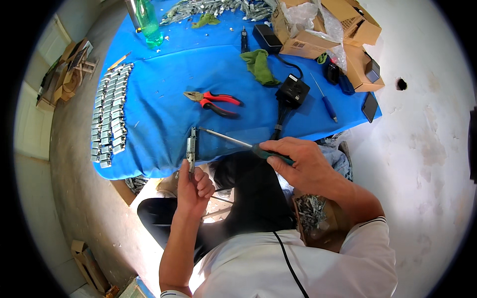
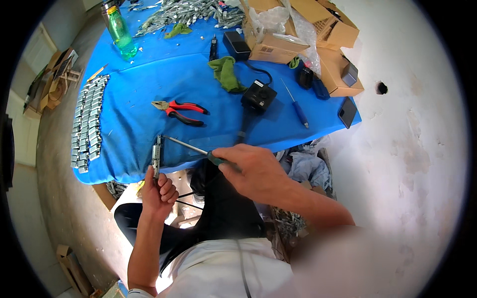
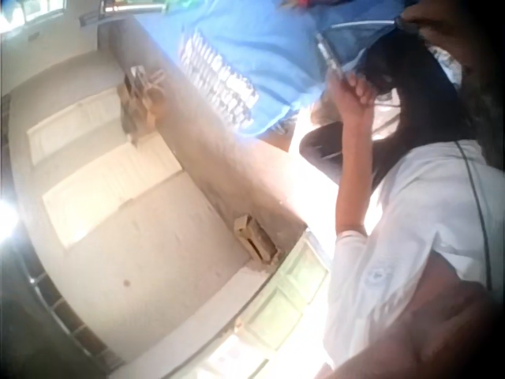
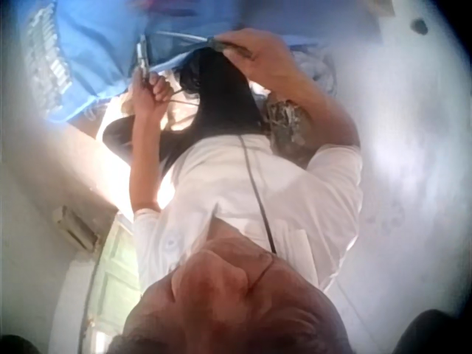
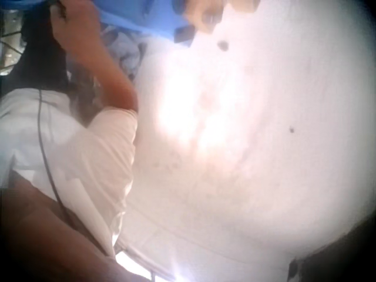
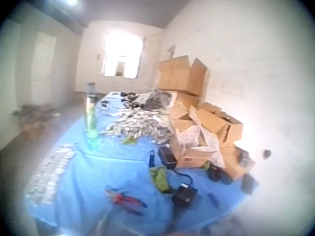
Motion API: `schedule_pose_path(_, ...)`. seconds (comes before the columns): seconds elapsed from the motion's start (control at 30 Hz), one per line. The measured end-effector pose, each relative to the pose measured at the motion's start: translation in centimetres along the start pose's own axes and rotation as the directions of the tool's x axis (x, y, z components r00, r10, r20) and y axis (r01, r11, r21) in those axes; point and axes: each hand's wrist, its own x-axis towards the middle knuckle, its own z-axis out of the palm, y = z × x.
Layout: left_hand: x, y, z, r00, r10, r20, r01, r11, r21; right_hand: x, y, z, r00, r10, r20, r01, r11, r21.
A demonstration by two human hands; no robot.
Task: The person uses a screwdriver to tighten screws on small metal lock bodies held in their left hand. They place the finished locks in a row on a blue cloth-covered table and pick up new lock bodies to continue the process.
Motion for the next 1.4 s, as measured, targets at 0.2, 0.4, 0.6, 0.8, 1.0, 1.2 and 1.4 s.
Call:
schedule_pose_path(0.2,-0.1,-0.1,-0.6,0.999,0.009,0.034,-0.009,1.0,0.018,0.4,0.0,-0.4,0.999,-0.023,0.032,0.024,0.999,-0.032)
schedule_pose_path(0.4,0.1,0.0,-0.4,0.998,0.008,0.067,-0.01,0.999,0.03,0.6,-0.1,-1.1,0.998,-0.041,0.046,0.042,0.999,-0.011)
schedule_pose_path(0.6,-0.1,0.0,-0.5,0.999,0.021,0.049,-0.023,0.999,0.03,0.7,-0.9,-1.3,0.995,-0.084,0.048,0.083,0.996,0.015)
schedule_pose_path(0.8,-0.1,-0.1,0.1,1.0,0.008,0.015,-0.009,0.999,0.049,0.6,-1.0,-1.2,0.994,-0.084,0.068,0.083,0.996,0.018)
schedule_pose_path(1.0,0.2,-0.1,0.0,1.0,-0.006,-0.002,0.006,0.999,0.042,0.6,-0.9,-1.3,0.992,-0.071,0.106,0.07,0.997,0.014)
schedule_pose_path(1.2,0.3,-0.2,0.4,0.999,-0.002,-0.036,0.003,1.0,0.031,0.7,-0.9,-1.4,0.987,-0.056,0.15,0.055,0.998,0.008)
schedule_pose_path(1.4,0.2,-0.2,0.7,0.998,0.0,-0.06,0.002,0.999,0.035,0.6,-0.7,-1.3,0.989,-0.037,0.141,0.039,0.999,-0.008)
